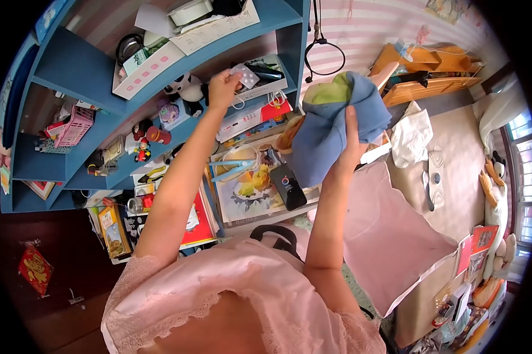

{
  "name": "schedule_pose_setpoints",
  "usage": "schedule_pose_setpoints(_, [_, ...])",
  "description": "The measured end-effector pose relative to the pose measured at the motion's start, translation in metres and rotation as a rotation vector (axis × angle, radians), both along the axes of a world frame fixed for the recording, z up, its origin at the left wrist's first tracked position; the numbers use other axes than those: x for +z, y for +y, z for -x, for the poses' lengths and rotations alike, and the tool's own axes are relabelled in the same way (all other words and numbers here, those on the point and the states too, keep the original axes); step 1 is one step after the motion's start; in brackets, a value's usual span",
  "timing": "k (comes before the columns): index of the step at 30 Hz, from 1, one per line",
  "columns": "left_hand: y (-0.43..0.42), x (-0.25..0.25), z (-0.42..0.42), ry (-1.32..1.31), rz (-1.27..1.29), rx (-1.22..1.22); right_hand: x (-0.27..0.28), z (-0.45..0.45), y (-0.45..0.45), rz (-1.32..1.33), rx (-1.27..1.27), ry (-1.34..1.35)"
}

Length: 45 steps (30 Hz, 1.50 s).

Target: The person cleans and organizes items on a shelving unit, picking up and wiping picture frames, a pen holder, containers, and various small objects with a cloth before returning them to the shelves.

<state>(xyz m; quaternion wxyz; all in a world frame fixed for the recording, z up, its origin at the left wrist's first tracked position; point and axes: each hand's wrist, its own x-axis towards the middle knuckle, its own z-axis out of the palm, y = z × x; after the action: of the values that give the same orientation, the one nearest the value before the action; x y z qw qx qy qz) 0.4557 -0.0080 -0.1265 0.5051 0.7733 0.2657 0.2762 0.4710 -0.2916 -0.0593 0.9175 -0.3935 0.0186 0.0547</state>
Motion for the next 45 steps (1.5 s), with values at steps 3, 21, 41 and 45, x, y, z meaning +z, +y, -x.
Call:
schedule_pose_setpoints(3, [0.004,0.004,0.005,-0.100,0.306,-0.065,-0.003,-0.007,0.004,0.047,-0.013,0.019])
schedule_pose_setpoints(21, [-0.011,0.006,0.016,0.113,-0.547,0.016,-0.013,-0.019,0.009,0.046,0.033,0.029])
schedule_pose_setpoints(41, [0.051,0.039,-0.017,0.594,-0.529,-0.493,-0.023,-0.020,0.007,-0.005,0.074,0.046])
schedule_pose_setpoints(45, [0.043,0.028,-0.033,0.569,-0.444,-0.311,-0.023,-0.017,0.013,0.027,0.061,0.005])
